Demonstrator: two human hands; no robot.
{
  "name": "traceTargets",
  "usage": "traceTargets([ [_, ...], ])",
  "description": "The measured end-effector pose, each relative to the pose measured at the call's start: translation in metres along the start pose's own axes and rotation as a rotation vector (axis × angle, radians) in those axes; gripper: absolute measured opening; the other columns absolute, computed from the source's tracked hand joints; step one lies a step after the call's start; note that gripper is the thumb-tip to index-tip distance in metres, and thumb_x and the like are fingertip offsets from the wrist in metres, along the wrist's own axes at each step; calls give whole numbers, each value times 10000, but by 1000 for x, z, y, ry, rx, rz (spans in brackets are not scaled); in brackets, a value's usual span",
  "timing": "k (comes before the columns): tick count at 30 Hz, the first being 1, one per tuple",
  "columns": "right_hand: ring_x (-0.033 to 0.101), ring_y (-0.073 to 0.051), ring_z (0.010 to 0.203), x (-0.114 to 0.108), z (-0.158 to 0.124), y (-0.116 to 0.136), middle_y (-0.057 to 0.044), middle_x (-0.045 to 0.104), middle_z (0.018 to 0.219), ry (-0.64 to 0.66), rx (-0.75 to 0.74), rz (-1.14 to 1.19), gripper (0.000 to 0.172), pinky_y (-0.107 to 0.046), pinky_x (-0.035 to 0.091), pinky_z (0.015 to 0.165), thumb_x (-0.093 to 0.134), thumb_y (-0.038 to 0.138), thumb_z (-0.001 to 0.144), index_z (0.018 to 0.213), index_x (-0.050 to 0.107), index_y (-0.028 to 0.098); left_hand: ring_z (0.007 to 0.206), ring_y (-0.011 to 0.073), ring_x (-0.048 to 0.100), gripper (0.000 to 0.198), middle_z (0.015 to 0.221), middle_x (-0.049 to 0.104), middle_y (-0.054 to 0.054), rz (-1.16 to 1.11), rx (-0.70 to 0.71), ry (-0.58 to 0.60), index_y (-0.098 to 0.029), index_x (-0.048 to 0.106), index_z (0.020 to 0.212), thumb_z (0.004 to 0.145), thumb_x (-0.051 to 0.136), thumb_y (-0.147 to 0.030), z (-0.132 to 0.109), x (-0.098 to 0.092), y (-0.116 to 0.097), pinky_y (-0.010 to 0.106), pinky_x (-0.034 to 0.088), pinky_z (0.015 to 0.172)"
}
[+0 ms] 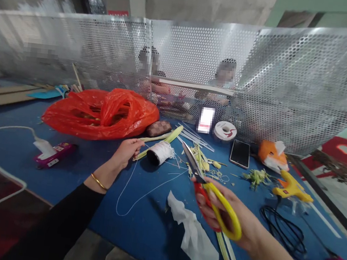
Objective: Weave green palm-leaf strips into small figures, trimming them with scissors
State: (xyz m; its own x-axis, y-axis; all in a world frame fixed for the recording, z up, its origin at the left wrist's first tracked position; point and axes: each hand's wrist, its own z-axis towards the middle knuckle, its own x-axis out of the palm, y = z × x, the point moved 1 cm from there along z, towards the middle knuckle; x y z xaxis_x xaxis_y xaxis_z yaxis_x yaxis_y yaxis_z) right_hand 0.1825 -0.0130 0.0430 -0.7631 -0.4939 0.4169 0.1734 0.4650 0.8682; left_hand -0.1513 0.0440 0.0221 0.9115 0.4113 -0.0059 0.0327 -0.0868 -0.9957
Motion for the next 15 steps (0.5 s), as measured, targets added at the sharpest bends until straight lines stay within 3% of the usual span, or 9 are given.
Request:
traceTargets([
  [3, 422, -86, 519, 40, 26, 3, 1, 522, 732, 152, 65, 113, 443, -198, 387, 460, 707, 524, 772, 1084, 606, 226, 325, 43, 320, 255, 431, 385, -90, -29, -8, 10, -168, 569, 640, 659, 726, -368, 0, -2, 2, 188, 204, 356],
  [5, 428, -93, 537, 58, 40, 4, 3, 512, 717, 172, 140, 132, 443, -183, 360, 444, 666, 565, 794, 1059, 603, 216, 326, 43, 323, 273, 429, 383, -92, -41, -14, 17, -167, 563, 642, 658, 729, -384, 2, -5, 3, 188, 208, 360],
  [10, 399, -78, 487, 90, 68, 0, 17, 500, 677, 103, 270, 106, 403, -163, 319, 404, 584, 567, 852, 1021, 569, 201, 325, 51, 316, 234, 385, 354, -101, -59, -19, 36, -169, 561, 666, 677, 711, -349, 4, -6, 6, 189, 211, 366],
  [15, 398, -83, 450, 118, 85, -3, 22, 492, 629, -79, 304, 136, 408, -170, 326, 379, 511, 608, 873, 917, 517, 202, 328, 54, 323, 205, 376, 366, -96, -56, -8, 42, -158, 576, 689, 712, 695, -323, 3, -3, 6, 193, 209, 368],
])
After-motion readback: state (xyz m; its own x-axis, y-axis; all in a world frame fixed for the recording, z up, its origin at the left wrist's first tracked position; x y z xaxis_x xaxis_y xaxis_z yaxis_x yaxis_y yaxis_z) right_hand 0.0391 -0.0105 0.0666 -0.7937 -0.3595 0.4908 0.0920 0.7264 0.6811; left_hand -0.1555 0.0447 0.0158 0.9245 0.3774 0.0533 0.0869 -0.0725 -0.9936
